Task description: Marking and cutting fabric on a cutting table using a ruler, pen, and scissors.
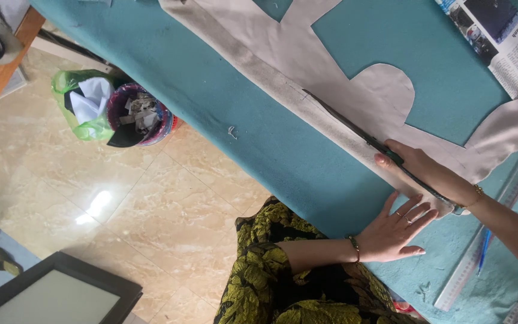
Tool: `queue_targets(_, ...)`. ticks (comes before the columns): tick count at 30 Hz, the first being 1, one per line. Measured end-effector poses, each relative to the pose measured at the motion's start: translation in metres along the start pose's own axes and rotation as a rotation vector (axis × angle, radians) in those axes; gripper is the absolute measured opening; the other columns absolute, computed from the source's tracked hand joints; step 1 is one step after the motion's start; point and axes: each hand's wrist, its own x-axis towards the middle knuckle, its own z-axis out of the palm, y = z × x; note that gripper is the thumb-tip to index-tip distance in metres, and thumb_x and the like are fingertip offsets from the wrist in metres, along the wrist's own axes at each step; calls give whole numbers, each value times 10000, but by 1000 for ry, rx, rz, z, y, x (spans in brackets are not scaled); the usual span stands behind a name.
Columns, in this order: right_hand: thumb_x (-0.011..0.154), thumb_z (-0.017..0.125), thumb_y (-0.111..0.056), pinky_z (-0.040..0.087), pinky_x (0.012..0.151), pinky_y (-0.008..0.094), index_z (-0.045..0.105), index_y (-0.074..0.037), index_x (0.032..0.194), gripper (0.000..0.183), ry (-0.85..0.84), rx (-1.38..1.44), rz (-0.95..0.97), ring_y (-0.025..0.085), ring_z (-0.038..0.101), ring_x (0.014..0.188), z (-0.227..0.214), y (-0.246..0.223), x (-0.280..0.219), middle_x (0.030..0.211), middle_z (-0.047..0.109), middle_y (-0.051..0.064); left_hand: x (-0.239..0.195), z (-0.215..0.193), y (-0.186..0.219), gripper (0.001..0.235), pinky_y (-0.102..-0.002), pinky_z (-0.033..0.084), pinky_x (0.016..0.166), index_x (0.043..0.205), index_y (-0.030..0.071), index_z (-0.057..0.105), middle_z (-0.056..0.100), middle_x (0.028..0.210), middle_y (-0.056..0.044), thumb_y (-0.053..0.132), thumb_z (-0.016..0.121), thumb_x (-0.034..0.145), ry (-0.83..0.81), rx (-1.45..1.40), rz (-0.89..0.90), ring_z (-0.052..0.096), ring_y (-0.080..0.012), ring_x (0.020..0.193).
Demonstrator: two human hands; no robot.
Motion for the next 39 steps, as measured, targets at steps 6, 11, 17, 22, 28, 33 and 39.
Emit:
queue_targets(6, 956, 513, -627, 337, 629, 336, 492, -98, 838, 543, 21, 14, 44, 141, 405, 610, -3, -33, -16, 682, 387, 20, -11, 27, -22, 896, -532, 240, 1407, 1687, 148, 87, 194, 1733, -176, 515, 490, 976, 240, -961, 107, 210, -366, 1655)
queue_targets(11, 940, 601, -480, 359, 509, 342, 614, -109, 1159, 432, 21, -18, 82, 176, 489, 475, 13, 14, -19, 586, 547, 53, -36, -13, -105, 721, -549, 282, 1363, 1485, 125, 460, 364, 1669, -171, 401, 764, 892, 139, -739, 175, 372, -323, 1573)
queue_targets(17, 961, 532, -435, 501, 505, 262, 609, -219, 1230, 354, 142, -119, 112, 140, 623, 538, 68, 81, -63, 757, 740, 3, -80, -50, -244, 409, -659, 284, 1154, 1300, 149, 609, 513, 1435, -105, 431, 578, 1006, 312, -371, 41, 399, -355, 1426)
queue_targets(22, 1066, 478, -199, 485, 379, 126, 509, -11, 1419, 400, 59, 583, -570, 8, 569, 501, 178, 181, -61, 743, 626, -43, -106, -53, -297, 507, -673, 301, 1213, 1404, 94, 562, 494, 1504, -155, 459, 436, 1075, 334, -220, -227, 378, -373, 1484)
queue_targets(28, 999, 410, -351, 223, 1250, 263, 472, -109, 1524, 582, 270, 461, -89, 110, 396, 1487, 206, -18, -166, 1619, 458, 33, -104, -55, -296, 475, -648, 308, 1215, 1407, 103, 587, 499, 1513, -118, 392, 631, 1032, 353, -160, -218, 428, -360, 1462)
queue_targets(33, 1028, 380, -494, 332, 542, 244, 478, -56, 1492, 645, 189, 1077, -247, 86, 433, 669, 267, -30, -144, 925, 543, 46, -105, -50, -300, 591, -596, 275, 1257, 1458, 88, 499, 470, 1555, -72, 446, 643, 1011, 304, -99, -242, 392, -308, 1495)
queue_targets(39, 1012, 371, -494, 314, 586, 248, 387, -116, 1593, 693, 287, 1116, -169, 89, 356, 677, 274, -109, -117, 908, 463, 22, -103, -52, -304, 587, -583, 274, 1259, 1441, 106, 481, 458, 1578, -127, 487, 601, 1010, 276, -189, -233, 397, -317, 1500)
